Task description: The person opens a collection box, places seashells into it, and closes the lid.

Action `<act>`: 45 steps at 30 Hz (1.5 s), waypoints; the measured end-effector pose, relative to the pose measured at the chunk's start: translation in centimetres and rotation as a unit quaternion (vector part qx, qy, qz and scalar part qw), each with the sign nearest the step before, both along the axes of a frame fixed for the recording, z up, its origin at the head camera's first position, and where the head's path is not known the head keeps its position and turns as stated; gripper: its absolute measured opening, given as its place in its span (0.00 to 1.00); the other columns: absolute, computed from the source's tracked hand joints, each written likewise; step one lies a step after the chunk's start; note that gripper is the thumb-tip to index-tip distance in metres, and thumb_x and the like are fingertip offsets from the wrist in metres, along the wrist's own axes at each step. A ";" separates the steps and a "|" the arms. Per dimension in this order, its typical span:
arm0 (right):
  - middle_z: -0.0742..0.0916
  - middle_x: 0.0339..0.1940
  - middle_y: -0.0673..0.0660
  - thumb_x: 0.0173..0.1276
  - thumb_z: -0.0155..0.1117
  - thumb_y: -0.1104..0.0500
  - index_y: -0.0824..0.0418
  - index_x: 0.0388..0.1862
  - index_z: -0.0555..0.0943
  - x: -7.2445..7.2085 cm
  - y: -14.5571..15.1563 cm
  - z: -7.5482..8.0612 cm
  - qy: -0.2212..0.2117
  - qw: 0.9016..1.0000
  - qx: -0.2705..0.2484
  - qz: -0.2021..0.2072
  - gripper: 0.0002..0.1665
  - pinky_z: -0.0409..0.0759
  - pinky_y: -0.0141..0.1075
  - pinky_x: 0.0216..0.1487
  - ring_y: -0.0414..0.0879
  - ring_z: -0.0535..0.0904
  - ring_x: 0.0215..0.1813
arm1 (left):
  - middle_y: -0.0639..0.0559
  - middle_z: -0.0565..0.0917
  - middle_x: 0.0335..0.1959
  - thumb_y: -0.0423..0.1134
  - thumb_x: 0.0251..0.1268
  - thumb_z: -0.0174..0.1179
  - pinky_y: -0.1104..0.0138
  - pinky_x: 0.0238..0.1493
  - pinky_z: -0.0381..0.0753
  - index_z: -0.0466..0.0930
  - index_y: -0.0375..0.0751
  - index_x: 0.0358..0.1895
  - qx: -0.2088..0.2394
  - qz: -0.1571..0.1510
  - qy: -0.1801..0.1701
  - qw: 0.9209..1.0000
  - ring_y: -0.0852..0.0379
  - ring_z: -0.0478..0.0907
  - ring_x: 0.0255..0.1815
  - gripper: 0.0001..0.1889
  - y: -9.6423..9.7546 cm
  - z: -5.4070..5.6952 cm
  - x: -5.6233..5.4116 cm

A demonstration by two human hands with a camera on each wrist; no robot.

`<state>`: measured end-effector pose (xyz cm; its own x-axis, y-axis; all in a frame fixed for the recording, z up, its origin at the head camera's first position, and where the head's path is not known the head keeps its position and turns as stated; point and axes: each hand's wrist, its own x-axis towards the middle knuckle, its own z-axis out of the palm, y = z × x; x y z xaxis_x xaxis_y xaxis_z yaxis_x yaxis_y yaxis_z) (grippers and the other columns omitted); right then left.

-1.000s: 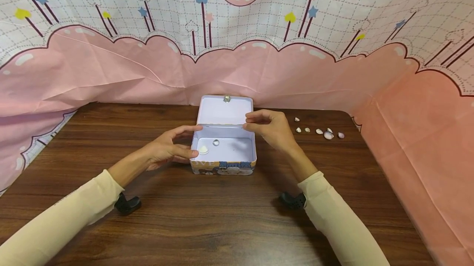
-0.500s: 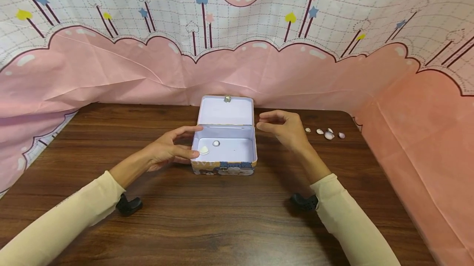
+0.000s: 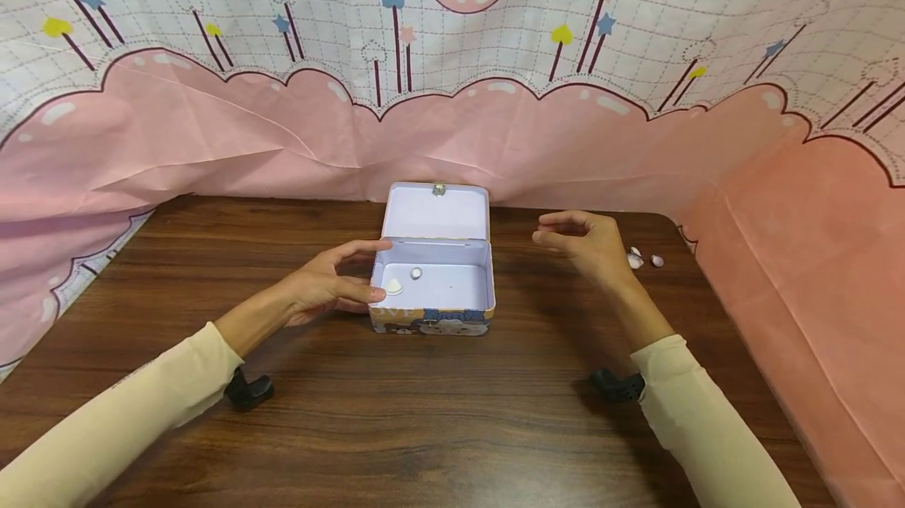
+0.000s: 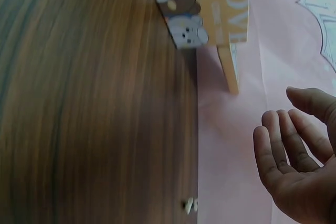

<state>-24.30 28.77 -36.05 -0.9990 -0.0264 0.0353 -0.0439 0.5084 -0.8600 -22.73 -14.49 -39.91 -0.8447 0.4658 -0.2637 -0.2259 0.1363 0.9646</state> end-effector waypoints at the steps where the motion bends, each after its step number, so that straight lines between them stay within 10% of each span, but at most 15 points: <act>1: 0.92 0.43 0.31 0.77 0.80 0.43 0.59 0.69 0.89 0.0 0.4 0.0 -0.001 1.000 0.002 -0.001 0.31 0.94 0.30 0.51 0.35 0.93 0.46 | 0.37 0.56 0.91 0.29 0.69 0.79 0.46 0.68 0.93 0.67 0.57 0.89 0.000 -0.001 0.000 1.000 0.29 0.74 0.82 0.49 0.0 0.0 0.0; 4: 0.91 0.42 0.29 0.77 0.80 0.42 0.60 0.71 0.88 -0.1 1.5 -0.2 -0.009 1.000 0.013 -0.011 0.33 0.92 0.34 0.65 0.35 0.93 0.46 | 0.37 0.56 0.90 0.29 0.69 0.80 0.46 0.68 0.94 0.68 0.58 0.89 -0.002 -0.002 0.000 1.000 0.32 0.78 0.78 0.48 0.1 0.1 -0.1; 6: 0.92 0.39 0.28 0.77 0.80 0.39 0.60 0.72 0.87 -0.3 2.3 -0.6 -0.020 0.999 0.021 -0.019 0.36 0.60 0.53 0.97 0.31 0.92 0.44 | 0.37 0.57 0.89 0.29 0.68 0.79 0.46 0.67 0.94 0.68 0.58 0.88 -0.002 -0.002 0.000 1.000 0.34 0.83 0.72 0.48 0.1 0.0 -0.1; 10: 0.93 0.35 0.27 0.78 0.78 0.39 0.61 0.75 0.84 -1.0 3.8 -1.6 -0.043 0.999 0.017 -0.026 0.38 0.52 0.56 0.98 0.27 0.91 0.42 | 0.37 0.58 0.89 0.29 0.69 0.79 0.47 0.67 0.94 0.68 0.57 0.88 -0.003 -0.003 0.002 1.000 0.41 0.87 0.64 0.48 0.1 0.0 0.1; 12: 0.92 0.37 0.25 0.80 0.76 0.39 0.62 0.76 0.83 -1.3 4.5 -2.1 -0.053 0.998 0.026 -0.026 0.38 0.89 0.36 0.72 0.28 0.91 0.44 | 0.36 0.58 0.88 0.29 0.69 0.79 0.47 0.67 0.94 0.68 0.56 0.89 -0.003 -0.003 0.002 1.000 0.42 0.88 0.62 0.48 0.2 0.1 0.1; 14: 0.92 0.40 0.27 0.80 0.76 0.40 0.63 0.76 0.83 -1.5 5.2 -2.5 -0.056 0.997 0.036 -0.026 0.38 0.90 0.24 0.50 0.31 0.92 0.45 | 0.36 0.58 0.88 0.29 0.69 0.79 0.46 0.67 0.94 0.67 0.56 0.89 -0.004 -0.004 0.002 1.000 0.42 0.88 0.62 0.48 0.2 0.1 0.1; 22: 0.90 0.64 0.54 0.80 0.78 0.47 0.68 0.77 0.80 -2.4 7.1 -4.0 -0.084 0.996 0.033 -0.016 0.38 0.94 0.30 0.54 0.31 0.91 0.47 | 0.35 0.59 0.88 0.29 0.70 0.79 0.45 0.67 0.93 0.67 0.55 0.89 -0.005 -0.006 0.004 1.000 0.41 0.87 0.63 0.47 0.3 0.1 0.1; 29: 0.95 0.45 0.37 0.82 0.75 0.56 0.75 0.79 0.76 -4.0 8.1 -5.7 -0.097 0.995 -0.005 0.011 0.37 0.94 0.31 0.51 0.27 0.90 0.45 | 0.36 0.59 0.88 0.30 0.69 0.79 0.45 0.68 0.93 0.68 0.57 0.88 -0.005 -0.005 0.000 1.000 0.38 0.85 0.68 0.47 0.2 -0.1 0.2; 45: 0.95 0.43 0.36 0.79 0.79 0.53 0.70 0.80 0.78 -5.4 8.2 -5.2 -0.142 0.988 0.055 0.017 0.39 0.90 0.25 0.49 0.30 0.87 0.44 | 0.35 0.57 0.89 0.31 0.70 0.79 0.45 0.68 0.93 0.67 0.57 0.89 -0.007 -0.006 0.004 1.000 0.35 0.83 0.72 0.47 0.0 0.2 0.1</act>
